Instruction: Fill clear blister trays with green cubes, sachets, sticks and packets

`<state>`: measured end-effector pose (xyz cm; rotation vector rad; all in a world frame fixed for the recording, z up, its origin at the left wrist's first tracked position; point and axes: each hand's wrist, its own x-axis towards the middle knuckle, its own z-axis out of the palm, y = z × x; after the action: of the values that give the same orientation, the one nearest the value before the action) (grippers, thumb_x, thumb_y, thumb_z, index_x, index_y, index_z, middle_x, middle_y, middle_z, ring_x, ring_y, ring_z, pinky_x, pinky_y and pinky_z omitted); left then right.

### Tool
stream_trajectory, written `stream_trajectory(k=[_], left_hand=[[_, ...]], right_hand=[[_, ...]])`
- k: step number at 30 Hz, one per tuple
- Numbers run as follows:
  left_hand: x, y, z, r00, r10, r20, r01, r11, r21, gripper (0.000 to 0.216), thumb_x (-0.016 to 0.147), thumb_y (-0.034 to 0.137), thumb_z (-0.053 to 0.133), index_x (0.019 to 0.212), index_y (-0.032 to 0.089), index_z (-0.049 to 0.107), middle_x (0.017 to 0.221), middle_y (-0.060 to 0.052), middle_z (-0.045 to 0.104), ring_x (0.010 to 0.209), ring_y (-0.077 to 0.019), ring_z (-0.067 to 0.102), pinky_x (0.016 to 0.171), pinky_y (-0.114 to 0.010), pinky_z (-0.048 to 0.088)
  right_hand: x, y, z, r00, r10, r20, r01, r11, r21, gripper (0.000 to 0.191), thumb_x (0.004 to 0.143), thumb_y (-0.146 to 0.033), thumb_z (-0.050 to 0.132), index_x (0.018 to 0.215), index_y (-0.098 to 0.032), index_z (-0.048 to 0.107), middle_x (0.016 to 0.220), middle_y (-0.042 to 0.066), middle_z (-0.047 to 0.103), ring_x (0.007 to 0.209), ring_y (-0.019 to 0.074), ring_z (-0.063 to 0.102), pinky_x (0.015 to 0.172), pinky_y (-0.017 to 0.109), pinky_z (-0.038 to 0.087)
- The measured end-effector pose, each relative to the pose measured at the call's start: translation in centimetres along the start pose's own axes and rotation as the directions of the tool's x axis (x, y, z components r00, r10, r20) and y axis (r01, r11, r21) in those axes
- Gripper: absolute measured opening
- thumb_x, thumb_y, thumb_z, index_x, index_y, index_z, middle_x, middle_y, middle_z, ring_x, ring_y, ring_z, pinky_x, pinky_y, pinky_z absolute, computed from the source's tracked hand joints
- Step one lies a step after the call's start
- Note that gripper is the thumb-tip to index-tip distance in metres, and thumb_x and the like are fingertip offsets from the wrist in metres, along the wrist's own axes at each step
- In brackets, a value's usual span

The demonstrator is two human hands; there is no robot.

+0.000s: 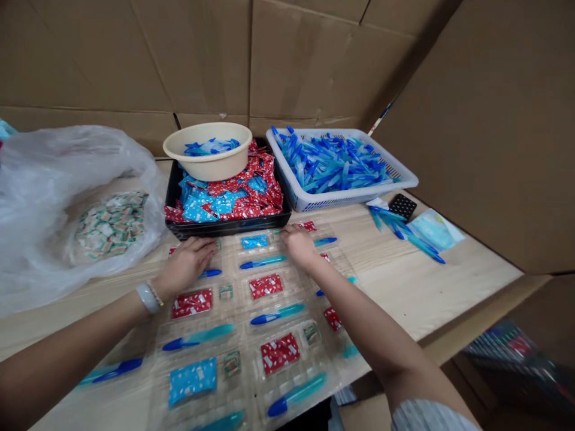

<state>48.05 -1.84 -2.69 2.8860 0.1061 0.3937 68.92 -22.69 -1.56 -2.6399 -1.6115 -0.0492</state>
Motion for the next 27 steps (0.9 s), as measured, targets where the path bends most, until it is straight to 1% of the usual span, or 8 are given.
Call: stream_trajectory(k=[3, 5, 10, 13, 16, 18, 23, 27], left_hand=[[-0.4, -0.2, 0.2, 1.000, -0.007, 0.023, 0.008, 1.000, -0.005, 0.033, 0.083, 0.021, 0.036, 0.109, 0.015, 0.055, 0.115, -0.009, 0.054, 0.104, -0.0221, 0.044, 0.091, -0.038, 0.037], [-0.7, -0.4, 0.4, 0.999, -0.012, 0.043, 0.012, 1.000, -0.008, 0.035, 0.084, 0.023, 0.036, 0.114, 0.015, 0.052, 0.119, -0.009, 0.051, 0.110, -0.0221, 0.042, 0.094, -0.039, 0.034], [-1.3, -0.6, 0.6, 0.998, 0.012, 0.061, -0.009, 0.999, -0.040, 0.037, 0.085, 0.025, 0.036, 0.117, 0.015, 0.048, 0.123, -0.011, 0.048, 0.113, -0.0220, 0.041, 0.096, -0.041, 0.032], [-0.9, 0.9, -0.5, 1.000, 0.008, 0.017, -0.007, 0.999, -0.046, 0.033, 0.084, 0.026, 0.039, 0.113, 0.015, 0.052, 0.120, -0.011, 0.049, 0.110, -0.0231, 0.041, 0.094, -0.041, 0.033], [0.9, 3.7, -1.4, 0.999, 0.038, 0.030, -0.036, 0.997, -0.075, 0.030, 0.084, 0.026, 0.037, 0.109, 0.017, 0.053, 0.106, -0.009, 0.055, 0.099, -0.0214, 0.045, 0.086, -0.037, 0.038], [2.9, 5.7, -1.3, 0.997, 0.051, 0.064, -0.045, 0.996, -0.082, 0.029, 0.085, 0.026, 0.036, 0.105, 0.017, 0.055, 0.096, -0.009, 0.055, 0.092, -0.0207, 0.046, 0.080, -0.035, 0.040], [8.4, 8.5, 2.1, 0.988, -0.020, 0.151, 0.031, 0.997, -0.069, 0.028, 0.083, 0.020, 0.033, 0.092, 0.014, 0.059, 0.091, -0.011, 0.054, 0.088, -0.0227, 0.046, 0.076, -0.036, 0.038], [10.6, 9.3, 4.4, 0.977, -0.088, 0.196, 0.099, 0.994, -0.047, 0.034, 0.084, 0.016, 0.027, 0.089, 0.010, 0.060, 0.094, -0.014, 0.054, 0.091, -0.0258, 0.046, 0.076, -0.039, 0.036]], right_hand=[[0.0, 0.2, 0.4, 0.991, 0.104, -0.081, -0.096, 0.990, 0.103, 0.028, 0.082, -0.016, 0.038, 0.098, -0.014, 0.060, 0.098, 0.010, 0.060, 0.092, 0.0188, 0.051, 0.081, 0.028, 0.037], [0.1, 0.1, 0.5, 0.985, 0.146, -0.092, -0.129, 0.976, 0.173, 0.030, 0.080, -0.014, 0.038, 0.102, -0.013, 0.059, 0.097, 0.010, 0.061, 0.091, 0.0185, 0.052, 0.080, 0.028, 0.038], [0.2, -0.4, 0.8, 0.987, 0.119, -0.105, -0.089, 0.962, 0.257, 0.038, 0.076, -0.009, 0.038, 0.110, -0.014, 0.054, 0.097, 0.009, 0.061, 0.090, 0.0182, 0.051, 0.080, 0.029, 0.039], [0.1, -0.5, 1.0, 0.984, 0.125, -0.128, -0.090, 0.965, 0.245, 0.034, 0.076, -0.011, 0.039, 0.105, -0.013, 0.058, 0.099, 0.010, 0.059, 0.094, 0.0193, 0.049, 0.083, 0.030, 0.037], [0.2, -0.4, 1.4, 0.980, 0.143, -0.141, -0.101, 0.958, 0.269, 0.032, 0.076, -0.011, 0.039, 0.100, -0.013, 0.061, 0.099, 0.010, 0.058, 0.093, 0.0190, 0.049, 0.083, 0.030, 0.037], [0.4, -0.3, 1.9, 0.978, 0.143, -0.152, -0.092, 0.949, 0.302, 0.032, 0.076, -0.011, 0.040, 0.098, -0.013, 0.062, 0.098, 0.010, 0.057, 0.092, 0.0184, 0.049, 0.082, 0.029, 0.038], [0.8, -0.1, 2.6, 0.975, 0.149, -0.162, -0.085, 0.934, 0.346, 0.033, 0.074, -0.010, 0.040, 0.098, -0.014, 0.062, 0.097, 0.009, 0.058, 0.090, 0.0181, 0.050, 0.081, 0.030, 0.039], [0.8, -0.1, 2.5, 0.983, 0.127, -0.135, -0.080, 0.948, 0.308, 0.035, 0.072, -0.009, 0.040, 0.098, -0.014, 0.062, 0.099, 0.010, 0.057, 0.091, 0.0189, 0.049, 0.081, 0.031, 0.039]])
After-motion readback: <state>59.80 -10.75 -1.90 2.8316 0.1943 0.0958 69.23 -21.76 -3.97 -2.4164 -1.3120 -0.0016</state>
